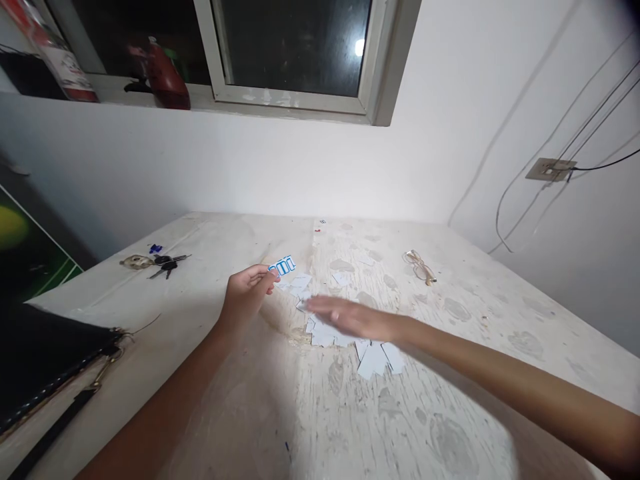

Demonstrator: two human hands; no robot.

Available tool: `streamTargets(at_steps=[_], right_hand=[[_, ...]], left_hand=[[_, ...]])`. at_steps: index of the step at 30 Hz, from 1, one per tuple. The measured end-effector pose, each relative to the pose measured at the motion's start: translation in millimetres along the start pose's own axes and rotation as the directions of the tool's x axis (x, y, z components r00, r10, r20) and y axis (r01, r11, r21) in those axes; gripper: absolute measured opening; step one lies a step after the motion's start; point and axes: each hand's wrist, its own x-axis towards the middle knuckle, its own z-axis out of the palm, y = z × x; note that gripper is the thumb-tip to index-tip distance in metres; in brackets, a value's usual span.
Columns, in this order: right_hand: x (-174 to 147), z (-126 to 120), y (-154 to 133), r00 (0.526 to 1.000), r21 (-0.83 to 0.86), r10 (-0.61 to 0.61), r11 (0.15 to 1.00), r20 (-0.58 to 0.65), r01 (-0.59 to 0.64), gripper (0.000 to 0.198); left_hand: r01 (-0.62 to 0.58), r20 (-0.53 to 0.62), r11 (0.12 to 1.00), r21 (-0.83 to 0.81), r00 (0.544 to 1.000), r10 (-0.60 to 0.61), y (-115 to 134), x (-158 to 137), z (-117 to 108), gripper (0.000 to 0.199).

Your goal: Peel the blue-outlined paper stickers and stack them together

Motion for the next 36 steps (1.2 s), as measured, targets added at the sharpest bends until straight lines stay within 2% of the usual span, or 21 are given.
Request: streamTargets(at_steps=[1, 2, 3, 4, 6, 8, 10, 14, 18, 24, 28, 33, 36], right_hand=[[1, -10, 11, 0.994, -0.050, 0.066, 0.996, -0.086, -0.071, 0.049], [3, -20, 25, 0.964, -0.111, 0.181, 0.972, -0.195, -0.205, 0.049], [5, -30, 43, 0.904, -0.161, 0.315, 0.915, -0.290, -0.371, 0.049], [8, -39, 62, 0.863, -0.172, 0.380, 0.875, -0.334, -0.452, 0.052], [13, -51, 100, 0.803, -0.182, 0.463, 0.813, -0.376, -0.554, 0.055], [18, -53, 129, 0.752, -0.188, 0.536, 0.752, -0.384, -0.632, 0.058], [22, -46, 143, 0.739, -0.207, 0.559, 0.727, -0.376, -0.655, 0.061], [23, -22, 132, 0.809, -0.263, 0.501, 0.772, -0.308, -0.579, 0.065], [11, 0, 95, 0.888, -0.300, 0.413, 0.837, -0.205, -0.458, 0.065], [-8, 15, 42, 0.966, -0.283, 0.255, 0.923, -0.053, -0.259, 0.058], [-13, 15, 26, 0.984, -0.183, 0.176, 0.968, -0.007, -0.174, 0.049], [-14, 19, 27, 0.987, -0.179, 0.136, 0.972, -0.091, -0.151, 0.045], [-16, 23, 28, 0.984, -0.176, 0.121, 0.974, -0.130, -0.143, 0.044]], left_hand=[[-0.006, 0.007, 1.000, 0.010, 1.000, 0.006, 2, -2, 0, 0.019], [-0.014, 0.017, 1.000, 0.021, 1.000, 0.014, 3, -3, 0, 0.019], [-0.023, 0.035, 0.999, 0.036, 0.999, 0.021, 5, -5, 0, 0.020], [-0.031, 0.070, 0.998, 0.055, 0.997, 0.027, 7, -8, 0, 0.020], [-0.047, 0.176, 0.995, 0.093, 0.984, 0.030, 11, -13, -1, 0.022], [-0.049, 0.289, 0.993, 0.112, 0.957, 0.014, 15, -19, -1, 0.023], [-0.032, 0.364, 0.994, 0.107, 0.932, -0.009, 18, -25, 0, 0.022], [0.010, 0.426, 0.997, 0.073, 0.904, -0.040, 23, -34, 3, 0.021], [0.017, 0.442, 0.999, 0.046, 0.896, -0.036, 24, -36, 4, 0.022], [0.029, 0.451, 0.997, 0.066, 0.891, -0.056, 22, -38, 5, 0.020], [0.002, 0.445, 0.996, 0.084, 0.895, -0.040, 16, -34, 6, 0.020], [-0.066, 0.367, 0.986, 0.151, 0.930, 0.006, -9, -15, 8, 0.023], [-0.052, 0.308, 0.987, 0.150, 0.952, 0.004, -26, 1, 9, 0.024]])
